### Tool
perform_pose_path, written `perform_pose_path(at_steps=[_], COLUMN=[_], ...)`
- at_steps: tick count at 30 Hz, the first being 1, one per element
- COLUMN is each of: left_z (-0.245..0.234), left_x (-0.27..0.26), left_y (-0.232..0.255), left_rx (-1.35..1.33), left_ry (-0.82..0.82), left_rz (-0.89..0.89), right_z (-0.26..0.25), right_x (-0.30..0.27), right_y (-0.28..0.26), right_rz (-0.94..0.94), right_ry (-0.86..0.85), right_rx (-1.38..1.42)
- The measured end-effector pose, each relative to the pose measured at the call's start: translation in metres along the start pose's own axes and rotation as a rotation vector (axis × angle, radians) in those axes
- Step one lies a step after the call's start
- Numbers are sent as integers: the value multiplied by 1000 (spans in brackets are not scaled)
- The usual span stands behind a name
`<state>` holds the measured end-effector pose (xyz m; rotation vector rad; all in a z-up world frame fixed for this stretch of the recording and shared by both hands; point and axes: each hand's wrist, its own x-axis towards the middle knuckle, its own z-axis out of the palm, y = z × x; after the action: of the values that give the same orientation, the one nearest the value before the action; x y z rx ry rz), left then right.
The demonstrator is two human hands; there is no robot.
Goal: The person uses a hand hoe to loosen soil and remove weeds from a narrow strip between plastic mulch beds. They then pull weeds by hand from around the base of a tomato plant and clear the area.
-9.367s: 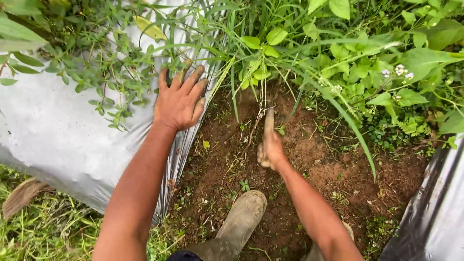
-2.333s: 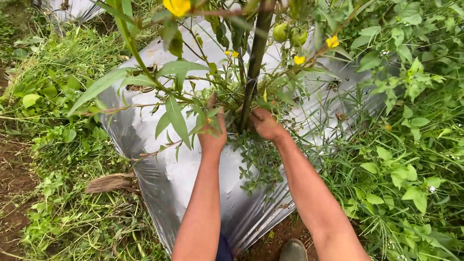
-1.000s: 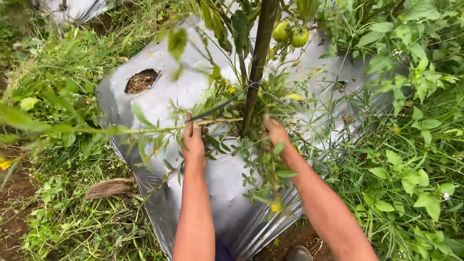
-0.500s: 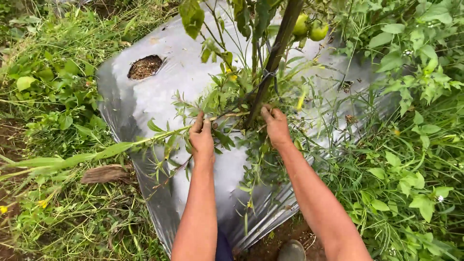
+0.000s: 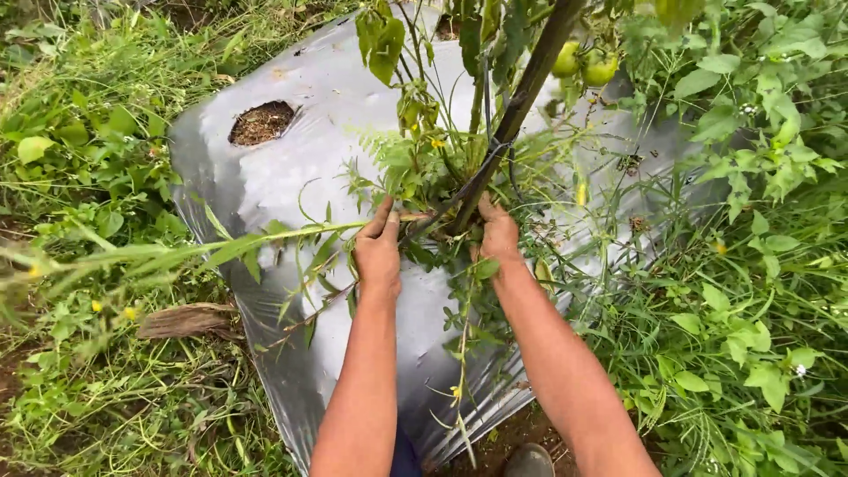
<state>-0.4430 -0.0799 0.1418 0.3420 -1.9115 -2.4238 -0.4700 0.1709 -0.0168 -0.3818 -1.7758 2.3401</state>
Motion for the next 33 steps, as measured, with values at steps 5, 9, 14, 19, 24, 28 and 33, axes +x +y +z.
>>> perform_pose_path(at_steps=[5,9,14,19,24,28,33], left_z=[-1,-4,-6,-18,-17,-22,-26], left_x=[10,4,8,5,-1,5,15], left_y=[-13,3,13,15,15,7,-1], left_rx=[-78,-121,-49,75,70,99,154], left_ry=[24,147,63,-63,-85,-87,-37], left_rz=[46,35,-18,59,104,89,9], right_z=[79,47,45,38,69,54,85], right_x=[-76,-57,-73,-79,-96,-72,-84], right_y=[-97,-61,-59,-2,-46,-2,-45], right_rz=[175,127,-373,-1211,-1336,-949,-529], right_ry=[233,414,261,109,225,107,-138], right_rx=[428,677,-157,-924,-1319,-1850,-1678])
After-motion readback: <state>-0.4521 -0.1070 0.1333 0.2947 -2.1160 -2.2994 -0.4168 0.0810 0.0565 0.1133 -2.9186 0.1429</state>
